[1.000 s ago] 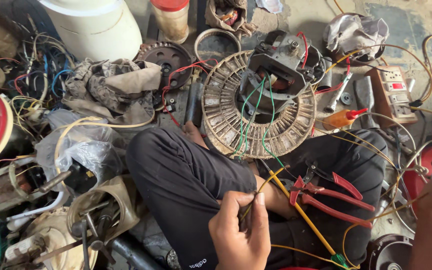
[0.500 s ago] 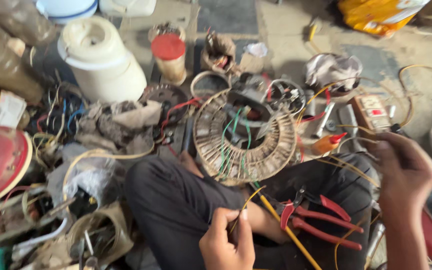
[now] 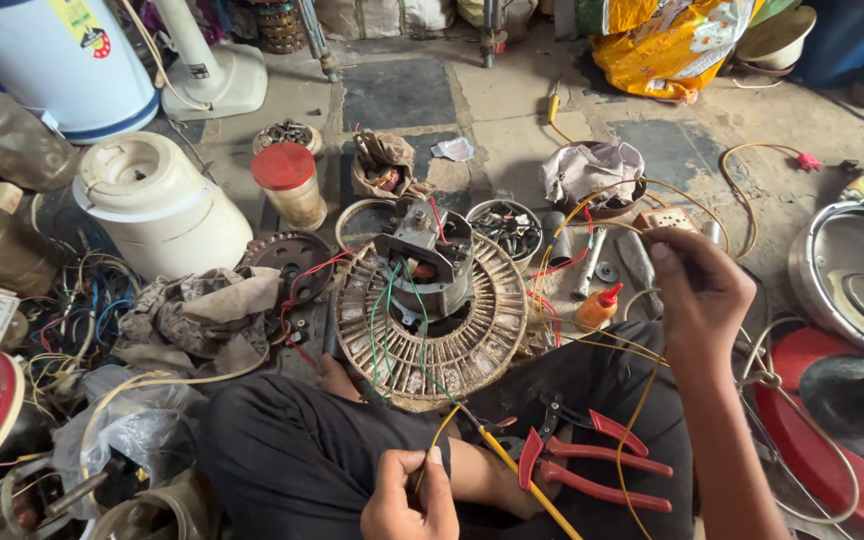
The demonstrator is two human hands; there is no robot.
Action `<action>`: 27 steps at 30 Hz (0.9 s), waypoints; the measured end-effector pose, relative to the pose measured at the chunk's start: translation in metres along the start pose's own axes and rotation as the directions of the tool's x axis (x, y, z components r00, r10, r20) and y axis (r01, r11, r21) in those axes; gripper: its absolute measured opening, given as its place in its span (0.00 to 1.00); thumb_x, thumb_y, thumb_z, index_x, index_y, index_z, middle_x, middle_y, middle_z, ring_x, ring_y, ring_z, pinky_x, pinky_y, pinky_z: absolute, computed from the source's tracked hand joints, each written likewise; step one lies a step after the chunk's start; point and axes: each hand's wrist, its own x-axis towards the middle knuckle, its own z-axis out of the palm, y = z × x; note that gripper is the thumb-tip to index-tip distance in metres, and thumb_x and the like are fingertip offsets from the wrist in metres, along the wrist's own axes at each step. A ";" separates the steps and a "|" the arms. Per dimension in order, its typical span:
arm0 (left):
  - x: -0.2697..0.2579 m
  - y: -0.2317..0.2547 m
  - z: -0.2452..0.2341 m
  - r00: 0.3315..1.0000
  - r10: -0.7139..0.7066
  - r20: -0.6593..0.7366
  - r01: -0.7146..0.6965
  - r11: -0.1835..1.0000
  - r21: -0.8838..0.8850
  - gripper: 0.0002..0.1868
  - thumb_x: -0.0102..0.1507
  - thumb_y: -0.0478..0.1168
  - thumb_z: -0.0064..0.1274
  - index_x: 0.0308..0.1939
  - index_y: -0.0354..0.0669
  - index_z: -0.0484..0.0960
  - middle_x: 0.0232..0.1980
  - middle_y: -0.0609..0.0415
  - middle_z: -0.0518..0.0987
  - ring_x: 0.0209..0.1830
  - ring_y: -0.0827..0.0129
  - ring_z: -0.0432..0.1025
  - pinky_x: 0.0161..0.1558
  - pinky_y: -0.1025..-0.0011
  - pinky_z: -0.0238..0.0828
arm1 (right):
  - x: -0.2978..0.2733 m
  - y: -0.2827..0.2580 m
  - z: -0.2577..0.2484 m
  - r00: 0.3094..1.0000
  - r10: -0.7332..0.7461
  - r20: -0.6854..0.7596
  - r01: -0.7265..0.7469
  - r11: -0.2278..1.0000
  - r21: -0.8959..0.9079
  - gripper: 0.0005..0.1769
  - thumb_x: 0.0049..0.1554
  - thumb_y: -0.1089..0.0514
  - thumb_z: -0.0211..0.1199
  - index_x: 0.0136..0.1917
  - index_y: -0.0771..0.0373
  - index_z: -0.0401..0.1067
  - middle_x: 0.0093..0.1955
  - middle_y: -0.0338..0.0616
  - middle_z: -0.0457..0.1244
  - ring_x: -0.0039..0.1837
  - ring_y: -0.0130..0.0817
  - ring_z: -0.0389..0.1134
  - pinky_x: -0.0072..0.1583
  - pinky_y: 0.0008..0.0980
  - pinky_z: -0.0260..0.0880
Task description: The person sits on the floor and repairs an electric motor by stripping wires with pliers and twisting them together. They handle a motor rotor and stator, using pliers to cut and strip insulation from green and yellow wires, then twisting the exposed ends to make connections.
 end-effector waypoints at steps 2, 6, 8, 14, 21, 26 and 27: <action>0.000 -0.002 0.000 1.000 -0.022 0.009 0.022 0.999 0.027 0.09 0.56 0.38 0.63 0.27 0.39 0.78 0.17 0.53 0.80 0.16 0.76 0.78 0.21 0.75 0.72 | -0.002 -0.004 0.001 0.999 -0.037 0.021 0.037 0.999 0.020 0.08 0.66 0.68 0.62 0.59 0.71 0.76 0.52 0.34 0.68 0.53 0.16 0.65 0.56 0.17 0.64; 0.001 -0.002 -0.001 1.000 -0.009 0.007 0.009 1.000 0.017 0.10 0.56 0.37 0.62 0.27 0.39 0.77 0.18 0.53 0.81 0.18 0.76 0.79 0.22 0.75 0.72 | -0.002 -0.006 0.003 1.000 -0.003 0.015 0.003 1.000 -0.004 0.08 0.66 0.68 0.62 0.59 0.70 0.77 0.50 0.34 0.67 0.49 0.16 0.62 0.52 0.18 0.61; 0.001 0.000 0.000 1.000 0.003 -0.002 -0.003 1.000 0.007 0.10 0.56 0.37 0.62 0.27 0.39 0.76 0.18 0.53 0.81 0.18 0.76 0.79 0.22 0.76 0.72 | -0.003 -0.004 0.003 0.999 0.041 0.005 -0.041 0.999 -0.031 0.08 0.66 0.68 0.63 0.59 0.69 0.78 0.47 0.34 0.66 0.47 0.17 0.60 0.49 0.19 0.59; 0.002 0.006 -0.006 0.997 -0.065 0.032 0.063 0.996 0.064 0.10 0.56 0.37 0.63 0.26 0.40 0.76 0.16 0.54 0.79 0.16 0.77 0.78 0.20 0.76 0.70 | -0.003 -0.006 0.009 0.999 0.013 0.043 -0.014 0.999 0.033 0.08 0.65 0.68 0.62 0.58 0.69 0.76 0.49 0.33 0.67 0.49 0.15 0.62 0.52 0.18 0.62; 0.002 0.011 -0.008 1.000 -0.007 0.004 0.007 0.999 0.053 0.09 0.56 0.38 0.63 0.27 0.41 0.77 0.18 0.55 0.81 0.16 0.75 0.79 0.21 0.75 0.71 | -0.002 -0.002 0.011 0.999 0.027 0.040 -0.027 1.000 0.006 0.08 0.66 0.67 0.62 0.58 0.69 0.77 0.45 0.31 0.64 0.46 0.16 0.59 0.48 0.19 0.59; 0.002 0.015 -0.009 1.000 -0.022 0.010 0.021 0.998 0.059 0.10 0.57 0.39 0.62 0.27 0.42 0.77 0.19 0.54 0.81 0.17 0.74 0.80 0.21 0.74 0.72 | -0.004 -0.003 0.010 0.999 -0.002 0.046 0.003 1.000 -0.016 0.08 0.66 0.68 0.62 0.58 0.69 0.77 0.48 0.32 0.66 0.47 0.15 0.60 0.49 0.19 0.59; 0.002 0.016 -0.010 1.000 -0.021 0.017 0.020 0.998 0.061 0.10 0.57 0.39 0.62 0.27 0.42 0.77 0.20 0.54 0.82 0.18 0.75 0.80 0.22 0.74 0.72 | -0.004 -0.003 0.009 0.999 0.011 0.044 -0.010 1.000 -0.024 0.08 0.66 0.68 0.62 0.58 0.69 0.77 0.47 0.32 0.65 0.46 0.15 0.59 0.48 0.19 0.59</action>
